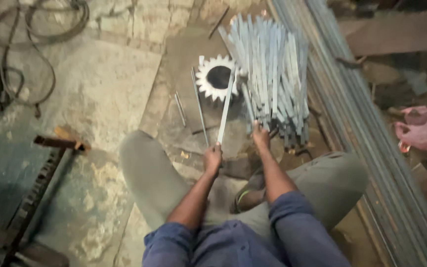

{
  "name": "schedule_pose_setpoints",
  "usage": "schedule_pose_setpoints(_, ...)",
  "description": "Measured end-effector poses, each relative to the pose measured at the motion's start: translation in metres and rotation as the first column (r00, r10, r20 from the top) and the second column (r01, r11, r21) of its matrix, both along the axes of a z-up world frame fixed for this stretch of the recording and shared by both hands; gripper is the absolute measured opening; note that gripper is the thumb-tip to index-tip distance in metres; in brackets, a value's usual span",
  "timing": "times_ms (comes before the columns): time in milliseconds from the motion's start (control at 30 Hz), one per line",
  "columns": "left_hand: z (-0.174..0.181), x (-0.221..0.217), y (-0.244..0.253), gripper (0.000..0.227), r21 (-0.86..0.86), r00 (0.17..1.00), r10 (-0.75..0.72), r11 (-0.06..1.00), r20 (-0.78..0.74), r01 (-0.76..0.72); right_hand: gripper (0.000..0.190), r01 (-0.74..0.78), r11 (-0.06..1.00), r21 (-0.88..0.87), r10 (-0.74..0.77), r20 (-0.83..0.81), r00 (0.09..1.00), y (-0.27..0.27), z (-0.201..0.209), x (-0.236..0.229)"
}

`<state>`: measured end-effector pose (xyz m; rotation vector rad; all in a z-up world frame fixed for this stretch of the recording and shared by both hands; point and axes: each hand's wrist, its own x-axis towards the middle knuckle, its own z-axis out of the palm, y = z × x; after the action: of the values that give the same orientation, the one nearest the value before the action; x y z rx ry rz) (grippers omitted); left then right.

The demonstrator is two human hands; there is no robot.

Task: The person sits on the floor and repeatedly straightens thin metal rods by striking them with a hammer against a metal gear used as an anvil. The person handles the rods one at a time, striking them multiple times to remove bends before placing them in a pile.

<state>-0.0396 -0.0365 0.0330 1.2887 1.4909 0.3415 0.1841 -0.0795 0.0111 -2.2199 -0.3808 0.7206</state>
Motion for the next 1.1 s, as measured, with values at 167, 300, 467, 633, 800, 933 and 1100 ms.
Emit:
schedule_pose_setpoints(167, 0.086, 0.033, 0.026, 0.059, 0.113, 0.967, 0.037, 0.991, 0.253, -0.068, 0.079, -0.033, 0.999, 0.009, 0.033, -0.091, 0.995, -0.001, 0.015, -0.004)
schedule_pose_setpoints(300, 0.125, 0.053, 0.074, 0.055, 0.645, 0.859, -0.302, 0.763, 0.414, -0.042, 0.074, 0.095, 0.993, 0.071, -0.071, -0.287, 0.955, -0.008, 0.020, -0.013)
schedule_pose_setpoints(467, 0.094, 0.011, 0.123, 0.061, -0.338, 0.669, -0.017, 0.853, 0.743, 0.397, 0.075, 0.121, 0.992, 0.045, -0.096, -0.366, 0.926, 0.002, 0.019, -0.006)
schedule_pose_setpoints(633, 0.004, -0.011, 0.095, 0.067, -0.510, 0.895, 0.134, 0.852, 0.426, 0.115, 0.072, 0.129, 0.991, 0.035, -0.109, -0.348, 0.931, -0.004, 0.004, -0.007)
schedule_pose_setpoints(800, -0.048, -0.007, 0.049, 0.071, -0.135, 1.000, -0.026, 0.991, -0.018, 0.023, 0.075, 0.124, 0.992, -0.003, -0.117, -0.344, 0.932, -0.004, -0.008, -0.002)
schedule_pose_setpoints(933, -0.057, -0.014, 0.030, 0.060, 0.269, 0.987, -0.014, 0.962, -0.158, 0.057, 0.073, 0.139, 0.990, -0.005, -0.132, -0.344, 0.929, -0.009, -0.017, -0.004)
schedule_pose_setpoints(1100, -0.059, 0.000, 0.026, 0.054, 0.154, 0.995, -0.050, 0.987, 0.081, 0.037, 0.074, 0.145, 0.989, 0.035, -0.121, -0.376, 0.919, -0.008, -0.020, -0.003)
